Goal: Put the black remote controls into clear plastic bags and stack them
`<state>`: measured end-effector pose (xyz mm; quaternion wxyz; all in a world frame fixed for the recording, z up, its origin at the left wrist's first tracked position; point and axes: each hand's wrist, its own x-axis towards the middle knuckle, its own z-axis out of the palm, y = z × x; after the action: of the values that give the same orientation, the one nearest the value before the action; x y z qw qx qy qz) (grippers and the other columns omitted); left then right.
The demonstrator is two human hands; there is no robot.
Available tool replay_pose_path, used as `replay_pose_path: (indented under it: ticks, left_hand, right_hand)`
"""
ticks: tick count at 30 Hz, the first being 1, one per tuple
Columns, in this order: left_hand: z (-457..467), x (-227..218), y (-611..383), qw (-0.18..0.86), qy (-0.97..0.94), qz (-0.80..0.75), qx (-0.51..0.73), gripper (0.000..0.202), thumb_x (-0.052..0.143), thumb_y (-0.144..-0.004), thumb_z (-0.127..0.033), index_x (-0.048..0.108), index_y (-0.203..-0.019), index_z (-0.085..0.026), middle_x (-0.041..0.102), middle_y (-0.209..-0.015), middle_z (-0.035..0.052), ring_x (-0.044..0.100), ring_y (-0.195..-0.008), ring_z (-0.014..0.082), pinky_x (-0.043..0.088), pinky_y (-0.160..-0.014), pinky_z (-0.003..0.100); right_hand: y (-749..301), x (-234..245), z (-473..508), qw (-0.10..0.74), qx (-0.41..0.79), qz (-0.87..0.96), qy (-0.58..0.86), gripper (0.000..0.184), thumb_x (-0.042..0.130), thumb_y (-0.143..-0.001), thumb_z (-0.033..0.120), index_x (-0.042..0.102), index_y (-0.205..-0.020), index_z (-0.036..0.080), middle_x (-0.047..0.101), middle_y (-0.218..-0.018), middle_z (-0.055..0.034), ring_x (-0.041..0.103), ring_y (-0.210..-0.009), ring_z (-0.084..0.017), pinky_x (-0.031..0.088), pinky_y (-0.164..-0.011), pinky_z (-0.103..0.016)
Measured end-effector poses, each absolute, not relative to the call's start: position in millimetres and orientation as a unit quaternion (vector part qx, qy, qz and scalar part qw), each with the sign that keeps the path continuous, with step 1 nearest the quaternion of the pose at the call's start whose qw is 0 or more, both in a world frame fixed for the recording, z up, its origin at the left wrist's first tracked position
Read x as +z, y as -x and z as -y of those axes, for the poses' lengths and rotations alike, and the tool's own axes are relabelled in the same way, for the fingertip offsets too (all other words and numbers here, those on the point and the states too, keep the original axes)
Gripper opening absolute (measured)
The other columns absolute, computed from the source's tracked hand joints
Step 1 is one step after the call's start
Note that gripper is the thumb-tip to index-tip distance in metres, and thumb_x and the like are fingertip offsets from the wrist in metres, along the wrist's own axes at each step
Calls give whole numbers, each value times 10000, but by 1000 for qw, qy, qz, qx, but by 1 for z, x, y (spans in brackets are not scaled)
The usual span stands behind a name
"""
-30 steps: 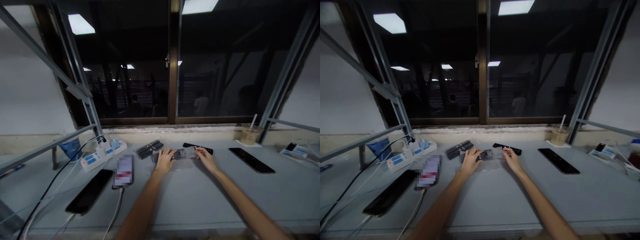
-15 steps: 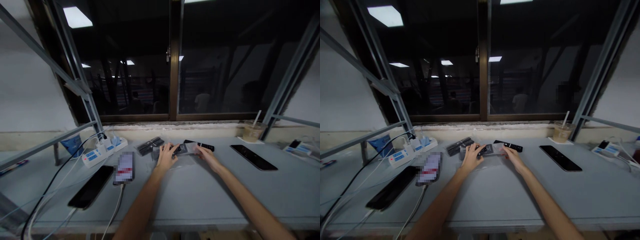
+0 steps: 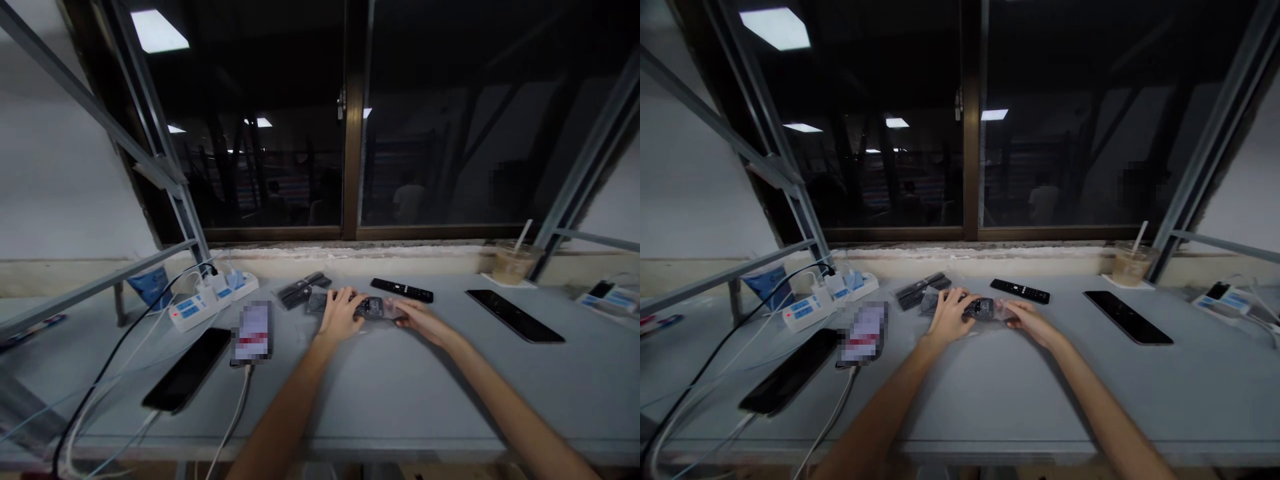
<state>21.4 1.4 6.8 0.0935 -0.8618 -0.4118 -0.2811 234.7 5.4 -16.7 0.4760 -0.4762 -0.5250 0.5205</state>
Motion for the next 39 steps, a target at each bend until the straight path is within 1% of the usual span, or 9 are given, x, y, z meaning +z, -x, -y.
replay_pose_path:
  ticks: [6,12,18,21,27,30,33,36,39]
  left_hand:
    - [0,9,-22,99,852,423,-293,483,527,-683,-157,488,-1151,-268,498,-1071,47,449,-986,218,297,-869,398]
    - [2,8,-25,87,863,407,-286,485,525,-694,-146,478,-1159,-274,492,-1086,35,439,-998,208,283,-890,388]
    - [5,8,-28,73,867,413,-269,525,500,-735,-149,409,-1233,-286,476,-1125,35,424,-1018,210,291,-890,381]
    - [5,9,-28,76,872,409,-258,541,492,-754,-141,376,-1261,-292,462,-1151,35,414,-1038,207,287,-904,376]
    - [4,14,-26,112,875,409,-235,567,482,-777,-124,329,-1297,-291,451,-1174,44,411,-1049,207,299,-899,363]
    - [3,17,-25,123,872,414,-232,572,476,-777,-105,328,-1296,-294,456,-1173,40,413,-1046,201,303,-894,355]
    - [0,18,-21,129,862,426,-242,567,481,-772,-96,344,-1285,-297,462,-1161,40,415,-1045,202,302,-898,358]
    - [-3,17,-16,124,842,452,-267,551,493,-764,-98,371,-1265,-292,465,-1148,40,411,-1047,204,297,-908,364]
    - [-5,15,-14,109,831,467,-282,528,482,-761,-93,393,-1249,-274,473,-1134,42,416,-1038,199,302,-904,358]
  right_hand:
    - [-235,-20,-6,456,511,521,510,288,652,-659,410,682,-796,158,663,-816,-83,578,-667,-138,437,-497,-215]
    - [-236,-19,-4,451,481,547,515,290,699,-613,360,680,-829,167,649,-831,-52,540,-609,-95,421,-466,-186]
    - [-235,-17,-5,439,494,537,525,368,646,-645,485,650,-758,135,642,-736,-94,588,-667,-166,383,-405,-200]
    - [-234,-14,-4,435,484,545,529,395,631,-651,506,650,-767,130,646,-745,-104,583,-675,-170,386,-409,-202]
    - [-233,-13,-7,480,422,555,532,407,661,-610,512,679,-753,131,643,-822,-94,550,-680,-153,409,-450,-205]
    - [-234,-13,-11,504,403,557,523,375,671,-594,501,684,-691,140,625,-1019,-97,557,-734,-158,397,-452,-199]
    - [-238,-12,-14,538,386,542,516,352,675,-585,476,691,-729,155,570,-1168,-82,564,-848,-189,392,-461,-192]
    - [-246,-10,-15,586,372,482,535,364,645,-608,464,678,-834,180,612,-1103,-77,564,-923,-210,391,-476,-184]
    - [-253,-11,-17,629,390,412,531,362,587,-643,481,635,-867,200,655,-995,-70,598,-874,-202,380,-457,-191]
